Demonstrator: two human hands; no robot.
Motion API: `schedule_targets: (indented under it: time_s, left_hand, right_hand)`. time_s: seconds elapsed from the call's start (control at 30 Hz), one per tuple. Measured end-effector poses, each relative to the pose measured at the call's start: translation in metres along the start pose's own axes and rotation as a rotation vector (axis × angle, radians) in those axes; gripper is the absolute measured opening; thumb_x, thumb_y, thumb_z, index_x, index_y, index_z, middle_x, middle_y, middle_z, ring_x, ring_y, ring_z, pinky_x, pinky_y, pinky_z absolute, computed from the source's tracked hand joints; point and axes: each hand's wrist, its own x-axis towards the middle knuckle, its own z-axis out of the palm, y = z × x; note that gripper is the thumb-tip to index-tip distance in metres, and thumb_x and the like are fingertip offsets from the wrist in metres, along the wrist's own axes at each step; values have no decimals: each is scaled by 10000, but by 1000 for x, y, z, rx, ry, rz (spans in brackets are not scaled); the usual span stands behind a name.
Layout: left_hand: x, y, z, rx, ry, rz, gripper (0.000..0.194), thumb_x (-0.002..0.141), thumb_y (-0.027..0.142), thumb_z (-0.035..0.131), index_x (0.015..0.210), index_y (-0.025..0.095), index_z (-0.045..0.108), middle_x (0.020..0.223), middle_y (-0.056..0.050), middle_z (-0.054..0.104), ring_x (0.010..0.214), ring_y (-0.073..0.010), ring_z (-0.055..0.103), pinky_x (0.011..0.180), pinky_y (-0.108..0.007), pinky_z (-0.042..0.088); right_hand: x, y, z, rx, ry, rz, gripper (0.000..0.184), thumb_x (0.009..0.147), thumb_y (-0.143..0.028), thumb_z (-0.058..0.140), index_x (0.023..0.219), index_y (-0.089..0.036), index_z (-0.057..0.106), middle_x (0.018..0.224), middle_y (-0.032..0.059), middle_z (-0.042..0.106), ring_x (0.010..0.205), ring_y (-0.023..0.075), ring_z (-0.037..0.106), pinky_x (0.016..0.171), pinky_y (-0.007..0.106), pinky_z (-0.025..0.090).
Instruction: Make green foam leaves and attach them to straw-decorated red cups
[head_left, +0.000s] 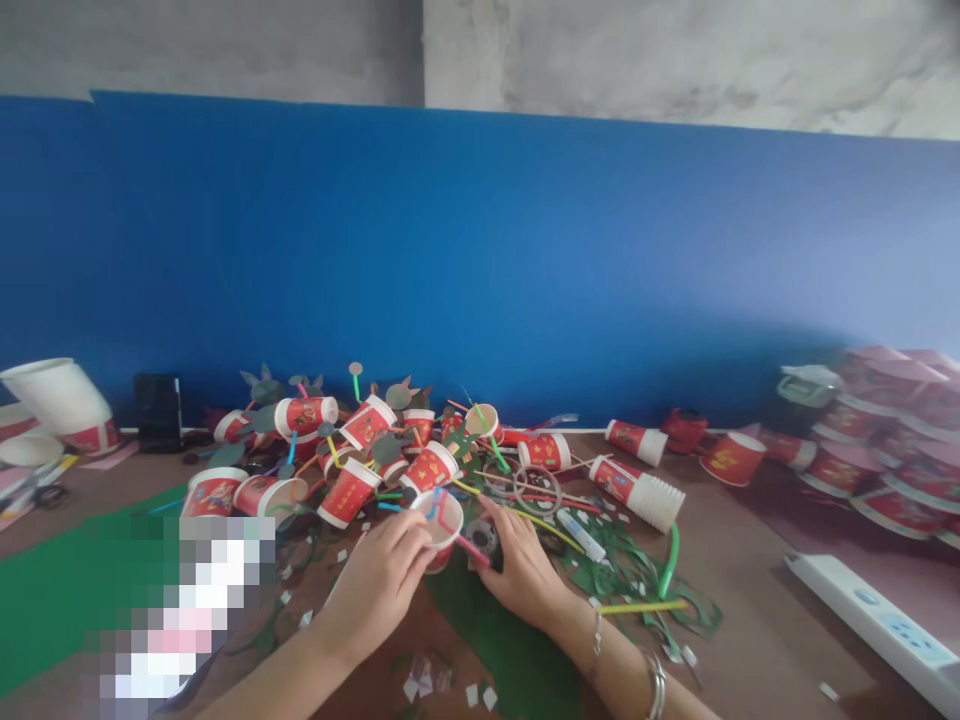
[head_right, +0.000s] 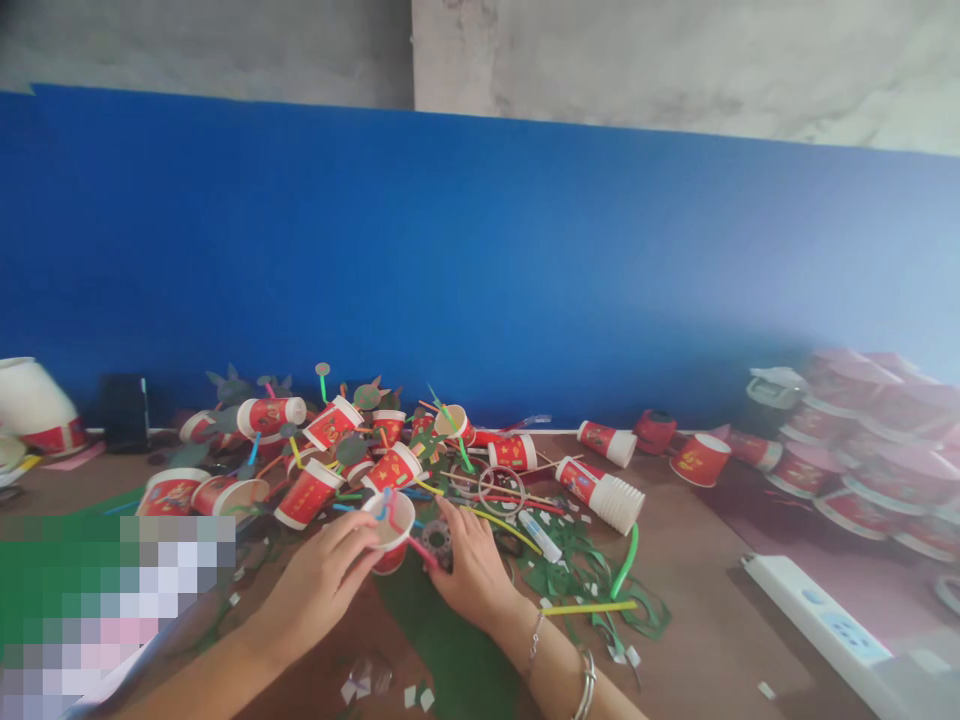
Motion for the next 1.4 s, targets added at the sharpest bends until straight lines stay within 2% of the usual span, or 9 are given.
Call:
schedule_targets:
  time_s: [0.1,0.27,0.43,0.57,0.77,0.93,1.13,1.27,1.4]
  left_hand:
    - [5,-7,-14,50,8,-84,192,911,194,397,798,204,552,857,-52,605,811,-187,605,741,-300,471]
    - [13,-22,-26,155,-112,-288,146,857,208,457,769,216,573,762,-14,646,735,-191,629,629,-264,461]
    - [16,-36,-17,192,6,-333,124,860,228,445,843,210,567,837,-30,646,714,-193,650,590,-261,476]
    - [14,-40,-11,239,86,-350,222,841,216,483,1061,207,507,1046,-74,600,765,-208,665,555,-270,496]
    - [13,-30,-9,354,280,-138,300,845,187,510,1141,161,465,1087,-136,556,1050,-282,558,823,-387,486]
    - [11,-17,-4,354,346,-16,173,833,115,517,984,194,547,963,-82,625,908,-240,584,825,-388,430]
    - [5,-9,2,237,371,184,214,808,70,522,953,213,585,920,-51,660,929,-210,578,881,-372,390]
    - [-3,4,12,63,185,390,250,816,51,437,938,206,591,876,-46,651,877,-182,577,827,-330,429]
    - [-9,19,35,-67,-149,166,256,772,22,396,805,174,599,789,-54,607,745,-179,571,698,-299,506]
  right_hand:
    - [-2,1,-1,17,36,35,716,745,-142,532,1395,-204,239,1237,125,530,1147,293,489,954,496,403]
    - [-3,0,0,42,68,26,691,746,-151,524,1386,-208,267,1221,126,537,1154,303,489,973,515,396]
    - [-4,0,0,163,71,93,735,691,-97,509,1373,-234,271,1176,99,532,1131,271,495,993,470,401]
    - [-3,0,-2,269,84,127,741,643,-44,486,1340,-214,304,1095,85,529,1044,231,526,949,402,441]
    - [-1,-1,-7,404,103,166,649,699,-117,527,1303,-214,310,1043,62,538,939,205,561,883,375,465]
    - [-1,-1,-8,455,120,164,636,704,-124,518,1297,-216,310,1042,61,547,917,197,579,851,355,481]
    - [-2,-1,-9,358,125,128,651,693,-117,535,1302,-206,323,1103,85,545,1034,229,541,936,386,430]
    - [-1,-4,-17,383,48,129,645,705,-161,573,1303,-216,336,1036,56,565,937,209,566,879,361,457]
    - [-3,-9,-24,352,-64,97,684,669,-143,591,1306,-215,353,1028,59,564,964,222,550,909,384,442]
